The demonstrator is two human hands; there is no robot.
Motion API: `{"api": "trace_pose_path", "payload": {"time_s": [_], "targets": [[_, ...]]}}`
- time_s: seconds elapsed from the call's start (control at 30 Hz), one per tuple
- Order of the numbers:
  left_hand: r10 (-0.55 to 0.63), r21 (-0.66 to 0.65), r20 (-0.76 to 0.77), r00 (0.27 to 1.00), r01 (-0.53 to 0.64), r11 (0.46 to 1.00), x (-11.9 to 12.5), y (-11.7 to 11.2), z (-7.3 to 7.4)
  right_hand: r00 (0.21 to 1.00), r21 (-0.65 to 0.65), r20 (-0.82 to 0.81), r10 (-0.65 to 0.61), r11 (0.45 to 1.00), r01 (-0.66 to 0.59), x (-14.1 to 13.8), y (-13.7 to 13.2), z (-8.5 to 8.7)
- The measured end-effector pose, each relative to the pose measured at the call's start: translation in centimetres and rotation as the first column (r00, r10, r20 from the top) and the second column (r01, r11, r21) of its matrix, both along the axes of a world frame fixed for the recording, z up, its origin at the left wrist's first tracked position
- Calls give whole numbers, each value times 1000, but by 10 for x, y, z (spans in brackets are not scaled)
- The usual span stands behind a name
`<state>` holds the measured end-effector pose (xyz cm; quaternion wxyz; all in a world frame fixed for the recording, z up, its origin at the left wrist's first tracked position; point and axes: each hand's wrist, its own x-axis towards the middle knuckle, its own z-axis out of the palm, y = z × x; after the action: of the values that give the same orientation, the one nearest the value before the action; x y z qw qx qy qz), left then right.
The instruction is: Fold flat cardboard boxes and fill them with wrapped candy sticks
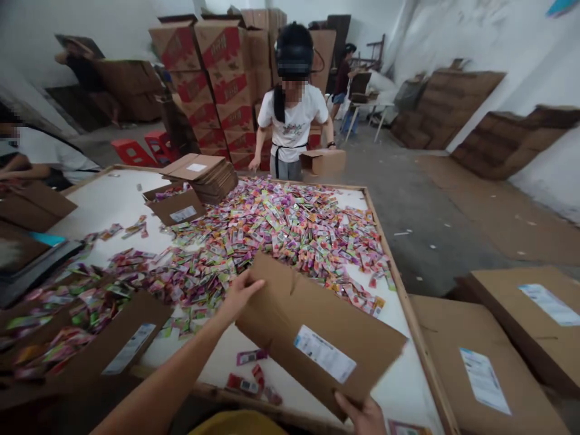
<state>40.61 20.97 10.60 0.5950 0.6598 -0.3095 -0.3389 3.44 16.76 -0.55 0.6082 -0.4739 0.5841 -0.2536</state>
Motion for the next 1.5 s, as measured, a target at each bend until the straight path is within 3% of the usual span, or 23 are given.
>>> {"api": "trace_pose_path", "payload": {"time_s": [0.1,0.17,0.2,0.33,0.43,0.53,0.67,0.77,0.83,0.87,1.0,1.13,1.2,1.27,1.37,1.43,1.5], "targets": [[-14,37,-161,987,20,999,32,71,-9,974,-64,215,-69,994,85,51,10,12],[49,72,-114,992,-41,997,45,103,-17,952,-123,289,-100,982,140,81,13,26],[135,102,-56,989,-129,986,49,114,-20,951,-148,295,-91,979,139,94,14,33],[465,207,185,866,-497,843,51,132,-25,981,-282,186,58,959,-3,139,27,60],[499,160,307,811,-560,813,49,138,-21,985,-321,163,56,947,-1,159,38,76],[442,70,312,841,-484,872,48,149,-14,992,-375,126,-6,926,54,169,41,86],[365,-17,298,882,-377,926,44,167,-9,994,-392,92,-55,916,87,178,36,82],[125,11,235,964,-132,991,40,180,-9,997,-343,42,-61,937,72,186,35,79],[-39,10,205,978,38,999,42,186,-11,998,-295,58,19,955,-1,189,37,85],[-66,10,194,979,65,998,45,189,-13,990,-241,101,100,968,-73,189,39,89],[-43,25,190,981,39,999,54,187,-33,896,-33,239,373,926,-377,182,45,93],[-73,-92,180,981,91,992,50,174,-64,961,-47,-49,274,960,-276,174,40,61],[-45,-125,184,982,69,990,45,170,-76,954,-53,-136,267,960,-276,176,32,49],[-41,-125,227,973,71,990,42,171,-83,925,-170,-155,347,913,-371,180,24,52],[-72,-148,304,950,122,981,40,177,-84,819,-391,-178,545,725,-567,179,22,81],[-46,-165,320,946,103,981,41,182,-79,629,-370,-150,763,547,-751,173,28,104],[-52,-141,308,950,100,985,45,187,-69,450,-289,-160,879,394,-873,166,38,120]]}}
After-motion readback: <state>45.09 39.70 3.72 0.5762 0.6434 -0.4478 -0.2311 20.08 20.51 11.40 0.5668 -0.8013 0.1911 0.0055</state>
